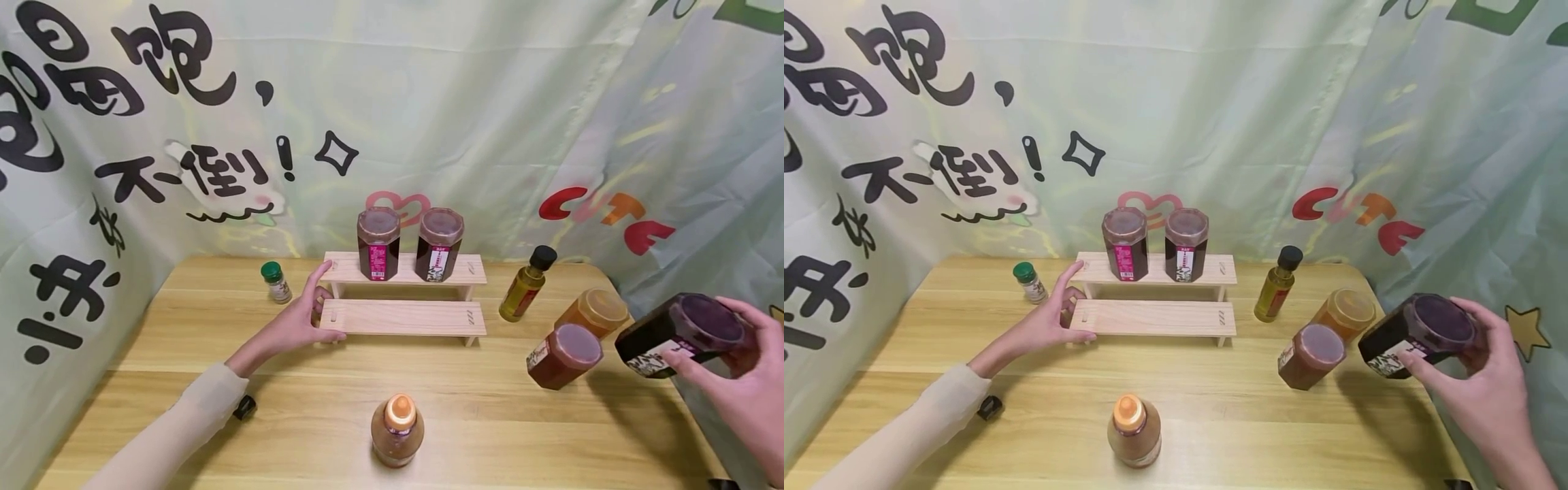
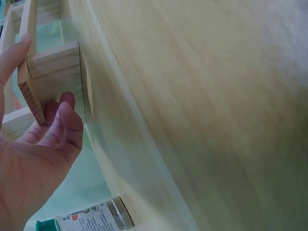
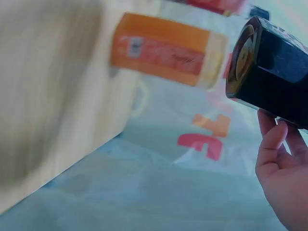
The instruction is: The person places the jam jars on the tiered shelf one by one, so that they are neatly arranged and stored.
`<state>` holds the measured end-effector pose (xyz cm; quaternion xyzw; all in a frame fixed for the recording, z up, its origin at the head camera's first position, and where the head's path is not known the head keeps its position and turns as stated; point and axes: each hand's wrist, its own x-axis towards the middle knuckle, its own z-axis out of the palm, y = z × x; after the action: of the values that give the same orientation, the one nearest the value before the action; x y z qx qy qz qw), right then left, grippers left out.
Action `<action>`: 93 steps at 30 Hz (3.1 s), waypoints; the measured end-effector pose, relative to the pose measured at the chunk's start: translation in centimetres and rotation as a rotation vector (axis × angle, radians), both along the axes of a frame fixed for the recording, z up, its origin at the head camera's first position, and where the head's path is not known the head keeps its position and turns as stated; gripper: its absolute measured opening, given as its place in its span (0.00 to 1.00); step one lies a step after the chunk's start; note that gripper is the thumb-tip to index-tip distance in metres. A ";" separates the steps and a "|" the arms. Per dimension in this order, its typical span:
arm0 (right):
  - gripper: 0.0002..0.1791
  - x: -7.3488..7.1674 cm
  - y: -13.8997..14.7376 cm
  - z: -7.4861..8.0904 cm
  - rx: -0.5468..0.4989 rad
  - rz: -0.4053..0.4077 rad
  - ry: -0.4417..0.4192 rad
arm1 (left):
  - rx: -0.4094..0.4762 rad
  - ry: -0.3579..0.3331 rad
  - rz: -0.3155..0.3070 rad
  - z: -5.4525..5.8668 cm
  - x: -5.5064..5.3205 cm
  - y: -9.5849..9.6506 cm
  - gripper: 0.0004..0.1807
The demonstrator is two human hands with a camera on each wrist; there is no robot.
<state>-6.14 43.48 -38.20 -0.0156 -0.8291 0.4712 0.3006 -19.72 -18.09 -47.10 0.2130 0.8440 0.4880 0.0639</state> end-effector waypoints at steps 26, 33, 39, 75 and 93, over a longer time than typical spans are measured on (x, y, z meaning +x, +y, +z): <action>0.61 -1.8 -8.6 3.4 0.025 0.315 0.014 | -0.012 -0.020 0.000 0.0 0.1 -0.3 0.78; 0.59 -2.8 -11.7 3.5 0.012 0.400 -0.018 | -0.011 -0.023 -0.005 0.0 0.0 -0.2 0.78; 0.59 -4.0 -14.3 3.4 0.057 0.449 -0.047 | 0.004 -0.021 -0.019 -0.2 -0.1 -0.3 0.78; 0.53 -9.8 -27.8 -2.5 0.042 0.782 -0.076 | -0.013 0.021 -0.061 -0.1 -0.1 -0.7 0.78; 0.52 -11.2 -32.6 -4.4 -0.026 0.788 -0.114 | 0.001 0.013 -0.046 0.0 0.0 -0.2 0.78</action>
<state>-17.31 10.89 -42.56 0.2739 -0.7808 0.5593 0.0502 -19.75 -18.32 -47.08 0.2355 0.8390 0.4856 0.0695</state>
